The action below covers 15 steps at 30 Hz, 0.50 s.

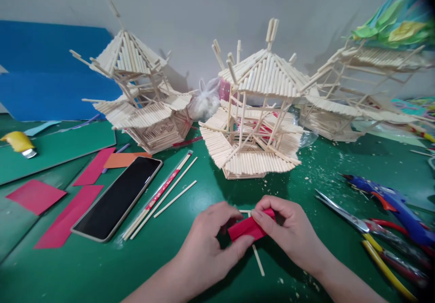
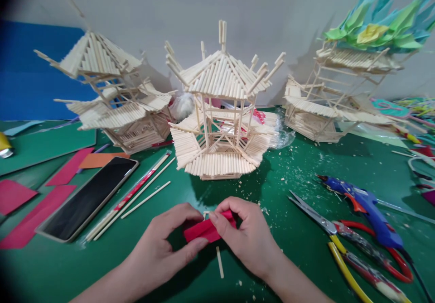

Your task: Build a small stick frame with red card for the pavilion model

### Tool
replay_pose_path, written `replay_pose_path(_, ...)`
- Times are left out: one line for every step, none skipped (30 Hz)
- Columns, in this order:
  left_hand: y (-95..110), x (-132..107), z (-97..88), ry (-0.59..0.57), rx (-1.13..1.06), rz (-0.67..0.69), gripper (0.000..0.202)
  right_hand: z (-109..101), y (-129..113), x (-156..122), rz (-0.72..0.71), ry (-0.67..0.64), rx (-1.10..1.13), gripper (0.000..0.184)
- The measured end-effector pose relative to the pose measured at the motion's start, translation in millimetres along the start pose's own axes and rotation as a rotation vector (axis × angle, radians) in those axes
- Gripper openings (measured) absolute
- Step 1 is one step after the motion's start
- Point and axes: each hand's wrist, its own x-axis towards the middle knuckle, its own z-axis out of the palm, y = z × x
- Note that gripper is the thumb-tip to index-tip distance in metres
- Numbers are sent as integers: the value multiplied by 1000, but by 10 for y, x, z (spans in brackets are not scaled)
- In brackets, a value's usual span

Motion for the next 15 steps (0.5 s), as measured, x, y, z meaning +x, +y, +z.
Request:
replay_pose_path(-7, -5, 10, 21, 33, 17, 8, 1, 1, -4, -1, 8, 1, 21)
replay_pose_path(-14, -9, 18, 33, 59, 25, 5, 0, 3, -7, 4, 10, 6, 22)
replay_pose_path(-20, -14, 24, 39, 74, 27, 7, 0, 7, -9, 11, 9, 14, 22)
replay_pose_path(-26, -18, 28, 50, 80, 33, 8, 0, 11, -9, 21, 5, 27, 22)
replay_pose_path(-32, -23, 32, 68, 76, 48, 6, 1, 15, -7, 32, -2, 43, 23)
replay_pose_path(-36, -28, 36, 93, 67, 69, 8, 2, 18, -3, 44, -9, 61, 24)
replay_pose_path(-38, -31, 39, 118, 56, 93, 16, 3, 20, 2, 57, -16, 83, 25)
replay_pose_path(-39, -33, 41, 137, 45, 116, 23, 4, 21, 8, 72, -26, 108, 26)
replay_pose_path(-38, -33, 42, 148, 32, 139, 27, 6, 20, 15, 85, -38, 133, 26)
replay_pose_path(-35, -30, 42, 150, 13, 161, 28, 7, 18, 21, 96, -52, 154, 27)
replay_pose_path(-31, -26, 39, 145, -12, 179, 26, 8, 17, 26, 103, -66, 170, 27)
replay_pose_path(-26, -20, 35, 144, -43, 190, 24, 8, 15, 28, 108, -80, 180, 28)
replay_pose_path(-23, -13, 28, 149, -74, 190, 22, 9, 14, 28, 111, -97, 185, 28)
replay_pose_path(-20, -7, 20, 163, -104, 177, 21, 9, 14, 25, 115, -114, 191, 28)
replay_pose_path(-19, -3, 10, 179, -131, 150, 20, 9, 15, 20, 118, -134, 197, 25)
